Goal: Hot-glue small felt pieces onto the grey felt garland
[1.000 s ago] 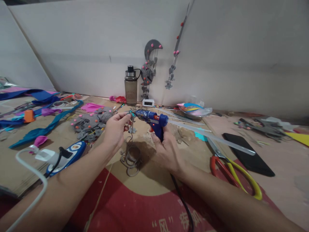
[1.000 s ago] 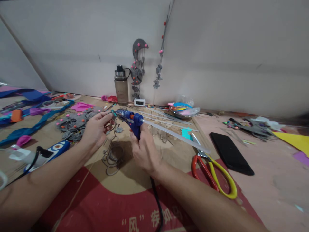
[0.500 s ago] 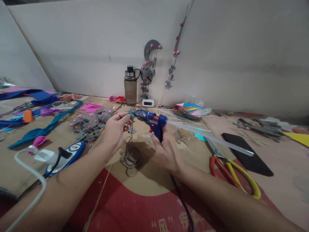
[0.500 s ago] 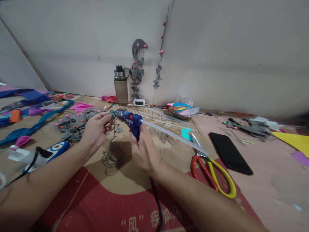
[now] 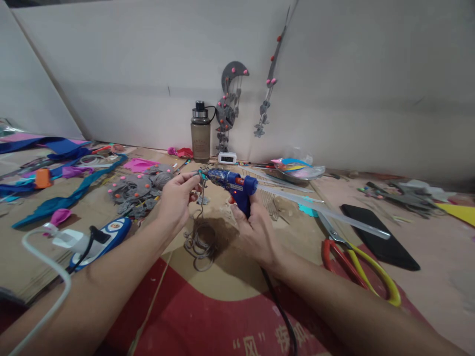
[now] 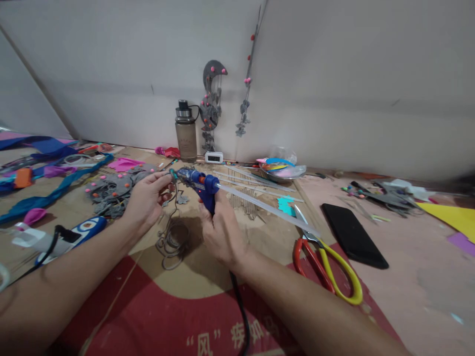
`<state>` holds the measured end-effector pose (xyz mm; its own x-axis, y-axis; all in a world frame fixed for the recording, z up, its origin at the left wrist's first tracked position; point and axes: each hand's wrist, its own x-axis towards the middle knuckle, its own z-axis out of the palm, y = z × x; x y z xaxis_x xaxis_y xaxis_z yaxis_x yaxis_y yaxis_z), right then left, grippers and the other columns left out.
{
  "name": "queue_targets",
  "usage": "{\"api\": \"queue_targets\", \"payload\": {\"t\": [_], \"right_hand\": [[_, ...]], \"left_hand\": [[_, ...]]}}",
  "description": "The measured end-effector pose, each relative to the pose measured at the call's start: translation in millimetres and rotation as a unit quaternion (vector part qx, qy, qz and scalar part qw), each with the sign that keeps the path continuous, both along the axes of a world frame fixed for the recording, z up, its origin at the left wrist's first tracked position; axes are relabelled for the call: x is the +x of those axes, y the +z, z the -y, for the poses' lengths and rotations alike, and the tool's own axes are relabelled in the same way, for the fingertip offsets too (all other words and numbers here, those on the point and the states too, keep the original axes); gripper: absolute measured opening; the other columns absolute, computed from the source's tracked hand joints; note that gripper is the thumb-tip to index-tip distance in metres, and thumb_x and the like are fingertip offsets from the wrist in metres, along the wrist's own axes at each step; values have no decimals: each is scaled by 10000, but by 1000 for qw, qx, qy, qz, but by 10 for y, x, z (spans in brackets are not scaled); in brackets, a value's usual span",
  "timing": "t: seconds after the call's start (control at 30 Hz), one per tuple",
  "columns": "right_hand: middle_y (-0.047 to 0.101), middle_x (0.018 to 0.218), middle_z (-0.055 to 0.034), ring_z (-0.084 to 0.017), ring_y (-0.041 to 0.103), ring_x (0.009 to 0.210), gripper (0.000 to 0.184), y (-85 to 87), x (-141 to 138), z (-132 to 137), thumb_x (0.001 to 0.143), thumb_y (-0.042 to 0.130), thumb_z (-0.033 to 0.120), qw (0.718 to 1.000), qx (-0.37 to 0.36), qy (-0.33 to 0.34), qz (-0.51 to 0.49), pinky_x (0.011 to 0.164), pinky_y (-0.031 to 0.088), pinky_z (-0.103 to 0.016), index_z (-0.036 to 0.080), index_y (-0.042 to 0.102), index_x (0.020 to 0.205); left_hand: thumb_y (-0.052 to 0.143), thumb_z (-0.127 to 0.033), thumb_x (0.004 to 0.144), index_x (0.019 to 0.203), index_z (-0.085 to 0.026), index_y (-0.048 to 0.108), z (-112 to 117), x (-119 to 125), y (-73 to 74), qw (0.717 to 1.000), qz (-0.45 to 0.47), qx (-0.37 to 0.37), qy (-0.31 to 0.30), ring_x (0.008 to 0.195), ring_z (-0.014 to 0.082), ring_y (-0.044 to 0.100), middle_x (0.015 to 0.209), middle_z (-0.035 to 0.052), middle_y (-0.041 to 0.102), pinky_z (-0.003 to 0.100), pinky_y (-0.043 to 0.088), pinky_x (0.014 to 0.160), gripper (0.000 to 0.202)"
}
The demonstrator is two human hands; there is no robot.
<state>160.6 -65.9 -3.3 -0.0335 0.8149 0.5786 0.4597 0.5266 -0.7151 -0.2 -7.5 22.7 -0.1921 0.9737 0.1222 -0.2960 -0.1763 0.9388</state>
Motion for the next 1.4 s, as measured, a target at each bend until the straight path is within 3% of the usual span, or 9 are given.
{"api": "queue_targets", "payload": {"t": [0.37,0.63,0.9,1.1,1.3,1.4], "right_hand": [[600,1051,-90,-226,569,909,332,-13,-1,1,887,436,260,1000,-1,-6,5,868,466,-424,183,468,1208],[593,1166,-89,-240,566,1030,400,-1,-6,-4,875,443,241,1000,6,2,-1,937,446,-443,213,459,1274],[608,1067,-89,-225,579,923,331,15,-8,11,871,446,233,1000,-10,-8,-8,877,465,-414,203,480,1199],[603,1044,-75,-219,552,975,239,-35,-23,-32,852,478,278,997,-10,-12,-77,868,454,-388,203,521,1075],[567,858,-3,-127,499,631,262,-161,17,-187,840,501,352,966,-115,0,-231,554,456,-263,228,470,1068],[560,789,10,-118,469,555,247,-269,106,-359,838,469,337,968,-110,-18,-225,474,410,-239,219,453,1054]], "left_hand": [[747,-257,583,711,-131,641,-6,2,-17,1000,-1,0,-3,521,65,488,628,-9,569,176,279,429,209],[757,-255,565,691,-135,632,5,7,4,1000,4,-9,-1,511,65,483,601,-18,554,174,279,425,215],[757,-243,570,697,-137,632,-1,-14,-3,1000,16,-7,-15,517,59,485,628,-17,567,173,281,416,208],[756,-188,551,684,-133,607,-62,-42,-27,996,76,-37,-37,528,54,500,613,-20,557,151,301,417,207],[759,-162,553,672,-130,588,-95,-44,-51,993,97,-31,-57,511,45,479,575,-25,532,138,302,419,211],[757,-161,565,706,-129,600,-95,-42,-59,994,91,-23,-57,503,46,480,576,-22,542,141,319,428,213]]}}
